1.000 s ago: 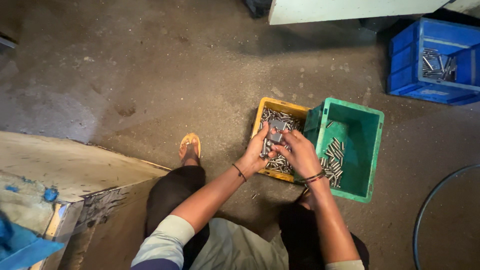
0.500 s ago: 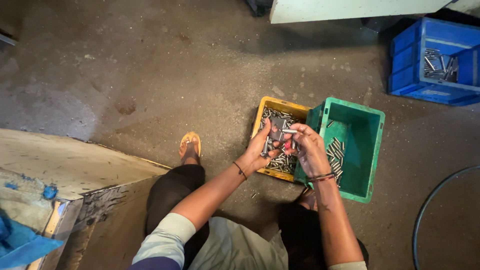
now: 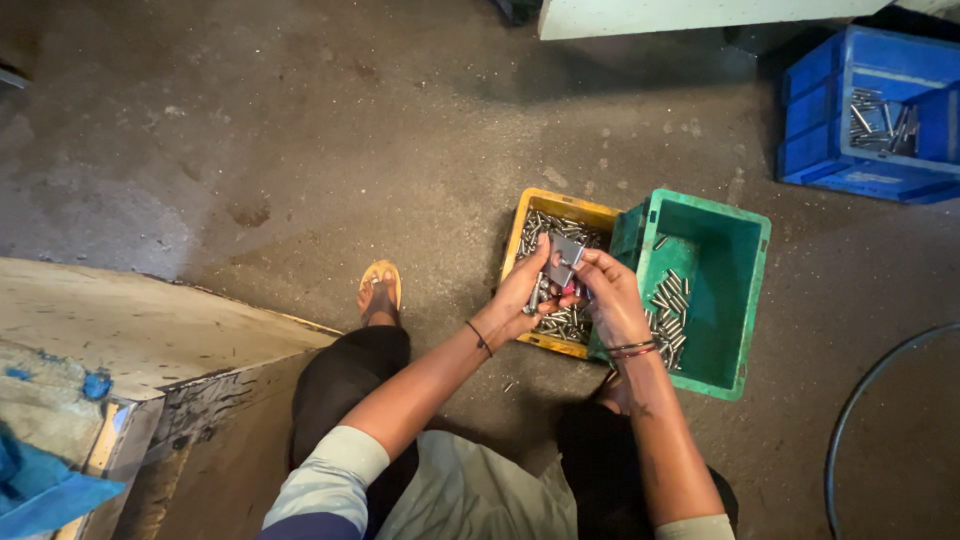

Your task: The person repeatedly picks small cylindrical metal parts from a green bin and places them into a yellow bin. The action is continuous and repetitive, with no other tools or objects handled.

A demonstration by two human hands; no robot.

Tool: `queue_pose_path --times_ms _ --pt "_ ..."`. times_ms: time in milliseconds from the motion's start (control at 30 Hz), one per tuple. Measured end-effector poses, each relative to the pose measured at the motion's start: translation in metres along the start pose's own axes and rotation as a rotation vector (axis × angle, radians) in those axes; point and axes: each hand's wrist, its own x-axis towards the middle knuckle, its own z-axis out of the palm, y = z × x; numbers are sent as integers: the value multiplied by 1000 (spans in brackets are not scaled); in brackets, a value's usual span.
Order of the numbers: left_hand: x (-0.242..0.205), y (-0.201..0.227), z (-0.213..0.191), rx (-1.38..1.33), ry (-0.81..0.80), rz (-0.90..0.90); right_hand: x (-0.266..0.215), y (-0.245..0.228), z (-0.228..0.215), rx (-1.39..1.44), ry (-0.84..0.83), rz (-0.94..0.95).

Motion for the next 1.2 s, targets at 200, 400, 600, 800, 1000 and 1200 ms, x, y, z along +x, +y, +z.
queue_pose_path --times_ms 200,400,600,800,1000,1200 --pt "3 -1 5 -120 21 1 5 8 -6 -40 72 -96" --pt "2 -4 -1 -198 47 11 12 24 -20 -378 121 -229" --pt "0 -5 4 -104 0 -19 20 32 -27 -378 155 -153" --pt "12 -12 -12 -260 20 43 -7 -4 -6 -1132 295 -522" --pt "27 -18 -33 -229 185 36 -30 -28 39 -1123 -79 -643" --pt "24 -22 -32 -248 239 -55 -28 -32 44 -1081 -125 -516"
